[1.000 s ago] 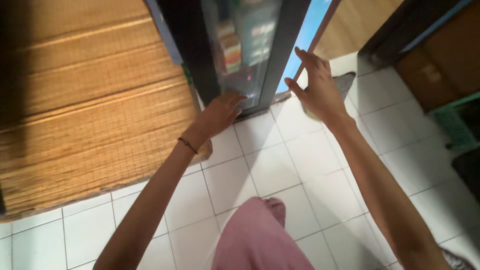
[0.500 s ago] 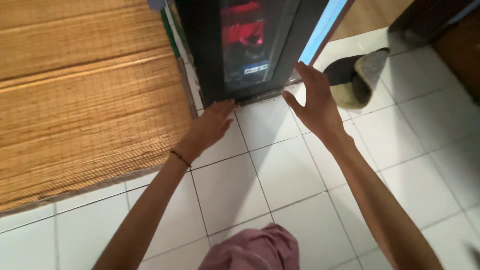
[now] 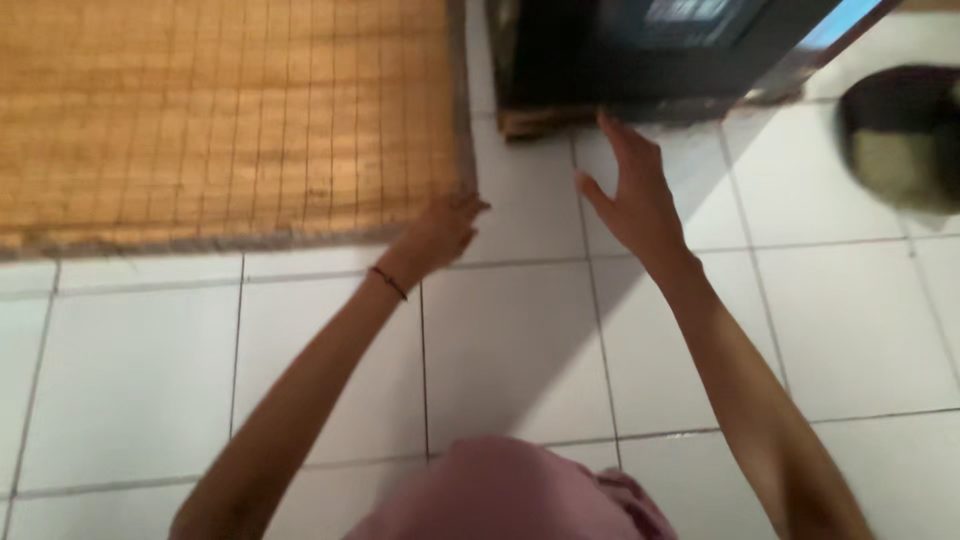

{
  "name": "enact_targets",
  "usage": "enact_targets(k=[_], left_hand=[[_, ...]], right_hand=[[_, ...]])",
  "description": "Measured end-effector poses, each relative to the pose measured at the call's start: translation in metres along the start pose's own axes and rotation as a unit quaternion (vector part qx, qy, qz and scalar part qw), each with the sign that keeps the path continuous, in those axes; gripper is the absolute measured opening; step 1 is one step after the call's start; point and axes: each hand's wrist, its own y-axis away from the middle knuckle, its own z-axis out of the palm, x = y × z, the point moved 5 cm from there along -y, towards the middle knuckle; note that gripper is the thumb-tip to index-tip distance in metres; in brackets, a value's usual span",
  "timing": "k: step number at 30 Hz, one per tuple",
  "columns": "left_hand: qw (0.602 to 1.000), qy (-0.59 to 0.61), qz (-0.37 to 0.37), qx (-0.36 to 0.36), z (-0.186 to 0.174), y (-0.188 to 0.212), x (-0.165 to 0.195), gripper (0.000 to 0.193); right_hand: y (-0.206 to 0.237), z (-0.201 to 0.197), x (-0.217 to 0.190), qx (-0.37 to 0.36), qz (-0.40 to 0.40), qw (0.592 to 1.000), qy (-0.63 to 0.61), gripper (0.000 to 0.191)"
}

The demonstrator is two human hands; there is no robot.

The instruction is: The person tidies a bedroom: they straighten pillows and a Hello Kitty blanket on the bed, reposition a white fan near the desk, adjust a doormat in the hallway, stack pillows on a lower bunk bed, and reposition a bamboo floor mat before returning to the first bed.

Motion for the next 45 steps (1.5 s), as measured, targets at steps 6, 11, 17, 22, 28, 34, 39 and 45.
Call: enact_targets(k=[6, 11, 17, 22, 28, 34, 39, 45], left_hand=[[0.994, 0.022, -0.105, 0.035, 0.06, 0.067, -0.054, 0.06], [0.98, -0.041, -0.193, 0.032, 0.096, 0.092, -0.089, 0.077], [0.962, -0.091, -0.248, 0.063, 0.127, 0.102, -0.137, 0.084], [0.956, -0.042, -0.264, 0.125, 0.139, 0.111, -0.167, 0.073], [0.949, -0.054, -0.22, 0.218, 0.144, 0.131, -0.17, 0.059], [0.855, -0.036, -0.39, 0.339, 0.12, 0.208, -0.157, 0.047], [0.831, 0.0, -0.431, 0.352, 0.1, 0.318, -0.113, 0.048], [0.829, -0.018, -0.484, 0.28, 0.095, 0.414, -0.094, 0.049]], right_hand=[[-0.004, 0.104, -0.017, -0.09, 0.03, 0.995, -0.024, 0.076], [-0.016, 0.182, -0.04, -0.107, -0.059, 0.991, -0.064, 0.076], [-0.029, 0.284, -0.045, -0.172, -0.114, 0.978, -0.042, 0.078], [-0.041, 0.347, -0.038, -0.228, -0.157, 0.958, 0.074, 0.079], [-0.04, 0.37, -0.037, -0.235, -0.238, 0.936, 0.11, 0.089], [-0.067, 0.386, -0.048, -0.262, -0.302, 0.882, 0.248, 0.072], [-0.134, 0.381, -0.061, -0.315, -0.347, 0.851, 0.235, 0.041], [-0.2, 0.328, -0.08, -0.274, -0.33, 0.858, 0.282, 0.035]])
